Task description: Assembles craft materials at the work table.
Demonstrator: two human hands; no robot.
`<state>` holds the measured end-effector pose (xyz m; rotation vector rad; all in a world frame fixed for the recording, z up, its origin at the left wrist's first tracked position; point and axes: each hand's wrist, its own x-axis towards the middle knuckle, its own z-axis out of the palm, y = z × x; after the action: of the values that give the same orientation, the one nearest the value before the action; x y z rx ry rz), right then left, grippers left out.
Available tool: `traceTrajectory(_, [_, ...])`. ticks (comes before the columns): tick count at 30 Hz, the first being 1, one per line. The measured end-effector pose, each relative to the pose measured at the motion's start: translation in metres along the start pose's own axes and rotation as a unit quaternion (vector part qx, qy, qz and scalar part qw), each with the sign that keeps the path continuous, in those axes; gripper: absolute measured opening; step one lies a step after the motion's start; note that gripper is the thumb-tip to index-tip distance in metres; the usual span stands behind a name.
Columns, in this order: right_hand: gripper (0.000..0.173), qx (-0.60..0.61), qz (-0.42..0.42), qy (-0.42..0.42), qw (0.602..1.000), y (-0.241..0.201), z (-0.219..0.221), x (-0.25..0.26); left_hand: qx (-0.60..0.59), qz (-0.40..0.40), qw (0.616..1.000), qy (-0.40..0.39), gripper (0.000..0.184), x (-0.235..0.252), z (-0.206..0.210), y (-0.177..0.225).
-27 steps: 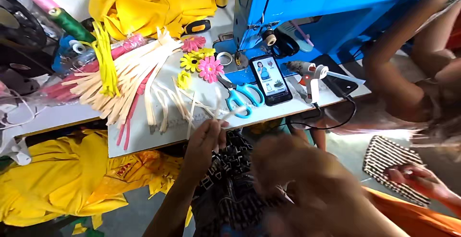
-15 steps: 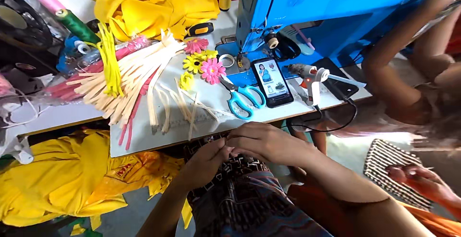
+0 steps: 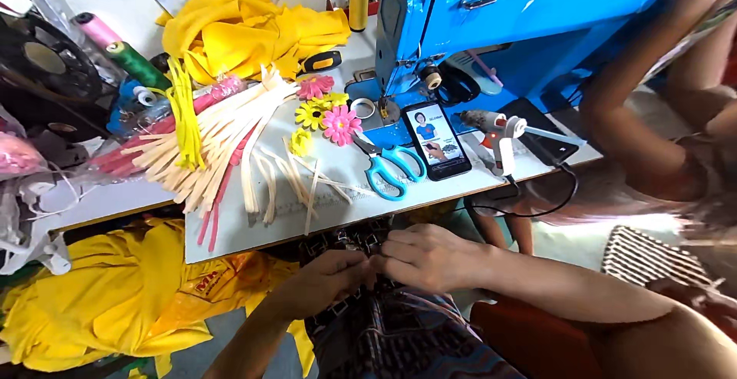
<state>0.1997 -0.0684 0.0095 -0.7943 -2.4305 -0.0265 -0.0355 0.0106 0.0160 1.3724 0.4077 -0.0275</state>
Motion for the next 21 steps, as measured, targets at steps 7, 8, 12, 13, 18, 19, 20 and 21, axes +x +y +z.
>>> traceTrajectory(7, [0.016, -0.041, 0.001, -0.021, 0.999, -0.003, -0.004, 0.008, -0.204, -0.048, 0.977, -0.036, 0.026, -0.004, 0.000, -0.004])
traceTrajectory(8, [0.016, -0.044, 0.004, -0.027, 0.999, -0.002, -0.004, 0.009, -0.220, -0.053, 0.974, -0.031, 0.027, -0.003, 0.000, -0.004])
traceTrajectory(12, [0.017, -0.033, 0.003, -0.048, 0.998, -0.001, -0.006, 0.009, -0.260, -0.065, 0.963, -0.018, 0.027, -0.002, 0.001, -0.006])
traceTrajectory(13, [0.017, -0.030, 0.002, -0.053, 0.998, -0.001, -0.006, 0.009, -0.263, -0.064, 0.962, -0.021, 0.026, -0.002, 0.002, -0.008])
traceTrajectory(18, [0.020, 0.064, 0.020, -0.050, 0.997, 0.005, -0.008, 0.006, -0.108, -0.005, 0.994, -0.005, 0.024, -0.003, 0.006, -0.006])
traceTrajectory(19, [0.021, 0.076, 0.024, -0.045, 0.996, 0.005, -0.008, 0.006, -0.044, 0.009, 0.999, 0.008, 0.024, -0.003, 0.007, -0.003])
traceTrajectory(20, [0.022, 0.081, 0.028, -0.038, 0.996, 0.006, -0.008, 0.006, 0.006, 0.016, 1.000, 0.022, 0.025, -0.003, 0.006, 0.001])
traceTrajectory(21, [0.023, 0.083, 0.036, -0.028, 0.996, 0.007, -0.008, 0.006, 0.039, 0.017, 0.999, 0.034, 0.025, -0.004, 0.005, 0.005])
